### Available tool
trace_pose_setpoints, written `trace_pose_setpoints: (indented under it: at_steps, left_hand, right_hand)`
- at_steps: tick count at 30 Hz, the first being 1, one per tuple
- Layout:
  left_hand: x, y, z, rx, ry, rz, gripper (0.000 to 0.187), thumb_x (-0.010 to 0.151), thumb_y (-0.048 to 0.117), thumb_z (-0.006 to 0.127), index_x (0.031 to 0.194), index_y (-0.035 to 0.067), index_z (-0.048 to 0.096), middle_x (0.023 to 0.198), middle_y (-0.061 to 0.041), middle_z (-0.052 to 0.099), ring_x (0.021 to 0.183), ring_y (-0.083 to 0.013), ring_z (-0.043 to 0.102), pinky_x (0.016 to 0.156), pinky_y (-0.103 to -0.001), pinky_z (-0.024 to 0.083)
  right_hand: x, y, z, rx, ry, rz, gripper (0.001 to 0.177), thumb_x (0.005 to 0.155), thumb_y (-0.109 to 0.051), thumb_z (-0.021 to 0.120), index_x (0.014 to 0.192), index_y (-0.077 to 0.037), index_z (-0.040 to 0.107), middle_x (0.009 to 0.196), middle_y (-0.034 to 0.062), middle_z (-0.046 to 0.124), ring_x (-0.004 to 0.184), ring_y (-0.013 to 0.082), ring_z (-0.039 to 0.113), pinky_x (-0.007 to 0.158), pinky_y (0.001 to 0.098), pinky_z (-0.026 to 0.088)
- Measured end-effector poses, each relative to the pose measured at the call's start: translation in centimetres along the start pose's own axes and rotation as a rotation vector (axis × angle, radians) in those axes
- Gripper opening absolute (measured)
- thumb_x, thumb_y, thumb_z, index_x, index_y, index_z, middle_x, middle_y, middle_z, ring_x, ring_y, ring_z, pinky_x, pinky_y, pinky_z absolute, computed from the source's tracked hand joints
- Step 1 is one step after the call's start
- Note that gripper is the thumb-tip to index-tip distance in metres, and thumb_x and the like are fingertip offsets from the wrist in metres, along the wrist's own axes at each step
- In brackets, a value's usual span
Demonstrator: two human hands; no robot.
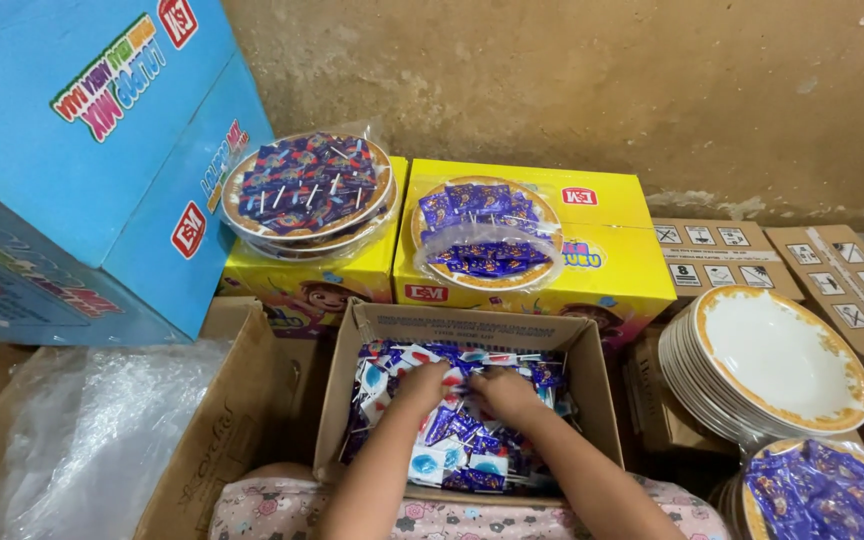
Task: The person picks up individual packaged items from a large box, places them into a smaller round tray until full, and then wraps the tray in plastic film.
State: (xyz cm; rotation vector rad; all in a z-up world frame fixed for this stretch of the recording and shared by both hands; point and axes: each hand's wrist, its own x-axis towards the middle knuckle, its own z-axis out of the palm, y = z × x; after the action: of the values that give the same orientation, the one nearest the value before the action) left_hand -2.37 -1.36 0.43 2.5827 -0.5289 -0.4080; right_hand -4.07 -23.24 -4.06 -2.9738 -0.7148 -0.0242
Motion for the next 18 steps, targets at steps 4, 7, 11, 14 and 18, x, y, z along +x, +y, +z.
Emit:
trace_pose_setpoints:
  at_steps: [4, 7, 11, 14, 18]
  left_hand:
    - [-1.9, 2.3, -4.4, -0.241, 0.045, -0.059, 0.04, 0.092, 0.029, 0.069, 0.123, 0.004, 0.066, 0.12, -0.026, 0.07, 0.121, -0.0443, 0.063, 0.104, -0.06, 0.048]
    - [-1.5, 2.7, -4.7, -0.427, 0.146, -0.176, 0.039, 0.098, 0.039, 0.059, 0.12, 0.006, 0.06, 0.124, -0.026, 0.067, 0.126, -0.0433, 0.059, 0.106, -0.059, 0.045]
    - [-0.1, 1.5, -3.4, -0.673, 0.288, -0.015, 0.029, 0.091, 0.031, 0.068, 0.108, 0.006, 0.069, 0.1, -0.018, 0.071, 0.107, -0.0368, 0.068, 0.096, -0.047, 0.051]
    - [-0.5, 2.2, -3.8, -0.641, 0.418, 0.238, 0.027, 0.089, 0.02, 0.077, 0.113, 0.008, 0.077, 0.105, -0.014, 0.071, 0.107, -0.0341, 0.067, 0.097, -0.043, 0.052]
    - [-3.4, 5.9, -6.5, -0.435, 0.721, 0.574, 0.021, 0.091, 0.019, 0.075, 0.112, 0.02, 0.076, 0.103, 0.001, 0.074, 0.102, -0.021, 0.072, 0.09, -0.035, 0.058]
  right_hand:
    - [-0.3, 0.5, -3.4, 0.281, 0.137, 0.086, 0.026, 0.089, -0.029, 0.067, 0.112, -0.019, 0.071, 0.097, 0.0148, 0.076, 0.094, 0.0371, 0.073, 0.083, 0.0493, 0.059]
    - [-1.4, 0.0, -6.5, 0.618, 0.239, 0.235, 0.016, 0.093, -0.025, 0.069, 0.106, -0.019, 0.075, 0.096, 0.0081, 0.078, 0.095, 0.0311, 0.075, 0.085, 0.0413, 0.06]
    - [-1.4, 0.7, -7.3, 0.748, 0.46, 0.239, 0.011, 0.087, -0.014, 0.074, 0.096, -0.012, 0.08, 0.104, 0.0143, 0.071, 0.097, 0.038, 0.071, 0.081, 0.0455, 0.061]
    - [-2.1, 0.0, -9.0, 0.74, 0.567, 0.181, 0.009, 0.088, -0.013, 0.075, 0.094, -0.016, 0.082, 0.094, 0.0083, 0.072, 0.089, 0.031, 0.072, 0.078, 0.0407, 0.061]
    - [-4.4, -1.6, -15.2, 0.638, 0.927, 0.025, 0.012, 0.083, -0.016, 0.083, 0.093, -0.022, 0.083, 0.088, -0.0027, 0.08, 0.083, 0.0192, 0.074, 0.079, 0.0324, 0.057]
